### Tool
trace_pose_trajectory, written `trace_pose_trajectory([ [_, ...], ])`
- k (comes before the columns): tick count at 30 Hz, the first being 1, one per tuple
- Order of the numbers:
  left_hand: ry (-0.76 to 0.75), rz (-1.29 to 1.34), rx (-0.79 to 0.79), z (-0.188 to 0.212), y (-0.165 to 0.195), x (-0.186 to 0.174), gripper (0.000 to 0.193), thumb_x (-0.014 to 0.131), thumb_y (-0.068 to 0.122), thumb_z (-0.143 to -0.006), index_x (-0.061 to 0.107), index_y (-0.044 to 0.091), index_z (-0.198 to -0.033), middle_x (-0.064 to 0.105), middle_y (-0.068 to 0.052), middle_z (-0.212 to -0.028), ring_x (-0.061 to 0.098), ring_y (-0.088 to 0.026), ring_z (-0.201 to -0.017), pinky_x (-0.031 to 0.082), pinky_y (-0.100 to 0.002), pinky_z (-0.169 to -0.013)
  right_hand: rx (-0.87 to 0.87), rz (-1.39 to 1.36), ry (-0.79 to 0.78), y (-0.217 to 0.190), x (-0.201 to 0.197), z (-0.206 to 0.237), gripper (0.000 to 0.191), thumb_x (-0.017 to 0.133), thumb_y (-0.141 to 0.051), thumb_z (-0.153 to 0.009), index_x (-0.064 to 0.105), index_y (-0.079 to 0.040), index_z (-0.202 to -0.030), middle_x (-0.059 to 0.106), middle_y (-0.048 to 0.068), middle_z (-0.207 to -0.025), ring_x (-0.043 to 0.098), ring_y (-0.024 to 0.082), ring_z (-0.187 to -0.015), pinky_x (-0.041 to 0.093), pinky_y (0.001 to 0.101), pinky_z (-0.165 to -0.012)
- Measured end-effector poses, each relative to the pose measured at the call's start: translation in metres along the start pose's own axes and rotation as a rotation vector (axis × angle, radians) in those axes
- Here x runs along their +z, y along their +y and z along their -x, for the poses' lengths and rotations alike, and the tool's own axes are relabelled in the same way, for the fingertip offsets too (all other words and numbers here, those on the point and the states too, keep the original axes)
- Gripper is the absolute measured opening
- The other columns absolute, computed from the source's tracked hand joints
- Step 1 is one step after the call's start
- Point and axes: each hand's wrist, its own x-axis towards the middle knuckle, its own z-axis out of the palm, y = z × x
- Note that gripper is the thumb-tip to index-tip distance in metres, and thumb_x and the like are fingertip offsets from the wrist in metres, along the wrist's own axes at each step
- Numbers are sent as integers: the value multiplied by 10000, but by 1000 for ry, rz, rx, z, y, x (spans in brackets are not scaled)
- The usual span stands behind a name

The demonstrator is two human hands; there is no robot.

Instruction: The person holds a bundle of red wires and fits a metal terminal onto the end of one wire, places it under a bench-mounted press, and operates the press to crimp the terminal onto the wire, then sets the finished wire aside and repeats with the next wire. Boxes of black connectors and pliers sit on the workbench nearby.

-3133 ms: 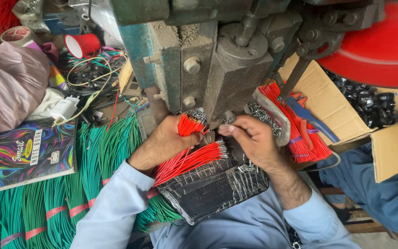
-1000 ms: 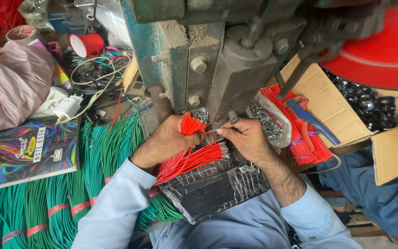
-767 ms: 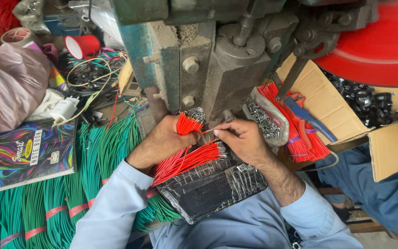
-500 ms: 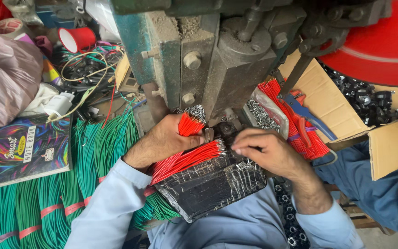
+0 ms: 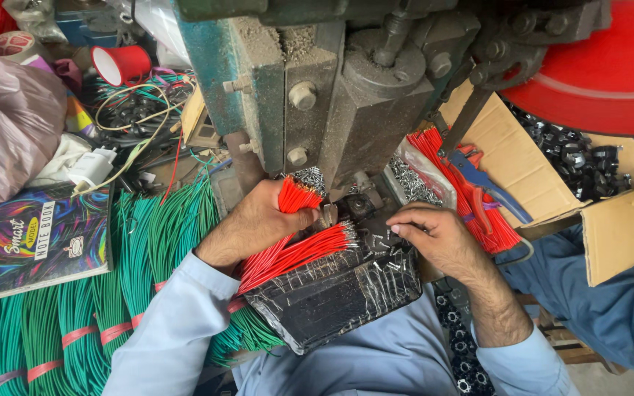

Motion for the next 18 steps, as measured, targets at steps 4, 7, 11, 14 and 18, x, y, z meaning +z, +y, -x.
trace_pose_trajectory([
  [4, 2, -20, -60, 0, -1, 1, 115, 749, 106, -881, 707, 33, -959, 679, -20, -735, 631, -102, -688, 546, -296, -639, -101, 285, -12, -14, 5, 2, 166, 755, -126, -866, 770, -50, -1013, 732, 62, -958, 733, 184, -891, 569, 297, -778],
  [7, -4, -25, 147, -1, -1, 2, 117, 744, 75, -881, 707, 25, -981, 719, -6, -820, 667, -88, -789, 567, -277, -724, -116, 358, 2, -24, 12, 2, 135, 739, -133, -888, 758, -59, -999, 725, 64, -965, 733, 188, -902, 573, 299, -794],
  [11, -32, 31, 89, -1, 0, 1, 121, 742, 78, -883, 697, 24, -982, 719, -12, -837, 662, -84, -792, 565, -268, -718, 100, 162, 69, -24, 17, 0, 197, 685, -111, -913, 718, -72, -1102, 739, 41, -984, 706, 144, -911, 583, 307, -735],
  [14, -42, 25, 33, -1, 2, 0, 96, 742, 94, -895, 713, 21, -951, 704, -23, -778, 647, -95, -731, 554, -276, -668, 5, -51, 67, -15, 18, -12, 203, 618, -34, -965, 710, -22, -1145, 733, 66, -1025, 702, 135, -934, 592, 303, -801],
  [18, -16, 51, -10, -1, 3, -1, 79, 710, 90, -883, 722, 17, -911, 712, -14, -734, 670, -95, -684, 560, -281, -636, 28, -405, 37, -6, 28, -34, 149, 586, 45, -986, 648, 54, -1121, 754, 117, -987, 735, 158, -896, 606, 296, -828],
])
